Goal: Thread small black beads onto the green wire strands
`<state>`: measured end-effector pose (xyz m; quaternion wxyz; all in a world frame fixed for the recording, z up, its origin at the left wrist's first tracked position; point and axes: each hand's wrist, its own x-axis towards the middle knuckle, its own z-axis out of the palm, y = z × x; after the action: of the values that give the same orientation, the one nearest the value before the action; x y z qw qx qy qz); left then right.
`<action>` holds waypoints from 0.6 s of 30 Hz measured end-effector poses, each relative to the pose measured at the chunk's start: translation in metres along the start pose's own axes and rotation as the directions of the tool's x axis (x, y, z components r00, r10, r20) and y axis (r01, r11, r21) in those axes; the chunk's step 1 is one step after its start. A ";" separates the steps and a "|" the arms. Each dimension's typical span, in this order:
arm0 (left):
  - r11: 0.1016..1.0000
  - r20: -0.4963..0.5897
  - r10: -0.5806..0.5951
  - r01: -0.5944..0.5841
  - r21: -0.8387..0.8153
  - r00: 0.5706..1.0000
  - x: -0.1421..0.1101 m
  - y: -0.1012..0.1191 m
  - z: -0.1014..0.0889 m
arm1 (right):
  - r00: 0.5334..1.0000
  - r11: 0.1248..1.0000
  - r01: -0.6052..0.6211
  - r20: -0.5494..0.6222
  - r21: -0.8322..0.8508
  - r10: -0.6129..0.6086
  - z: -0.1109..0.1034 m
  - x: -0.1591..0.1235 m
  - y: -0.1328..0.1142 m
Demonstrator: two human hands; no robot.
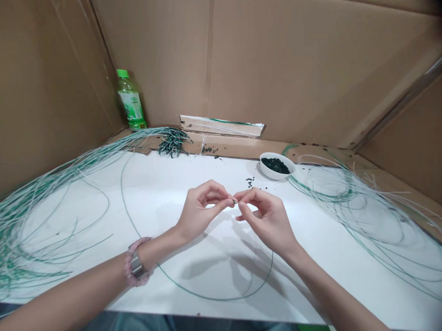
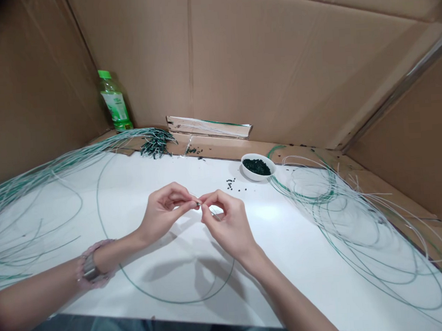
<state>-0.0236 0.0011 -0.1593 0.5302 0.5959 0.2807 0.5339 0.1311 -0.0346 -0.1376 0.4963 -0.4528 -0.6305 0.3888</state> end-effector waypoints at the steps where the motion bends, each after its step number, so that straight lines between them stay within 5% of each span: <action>1: 1.000 0.004 0.006 -0.006 0.008 1.000 0.000 0.000 0.000 | 1.000 1.000 0.001 -0.001 -0.007 -0.001 0.000 0.000 0.000; 18: 0.911 0.129 0.191 -0.225 0.345 0.973 -0.001 -0.002 -0.011 | 0.993 0.962 0.118 0.020 -0.246 -0.116 -0.002 0.000 0.000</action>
<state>-0.0334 0.0042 -0.1630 0.3654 0.7329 0.2832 0.4991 0.1335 -0.0345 -0.1373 0.4566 -0.4718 -0.7008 0.2788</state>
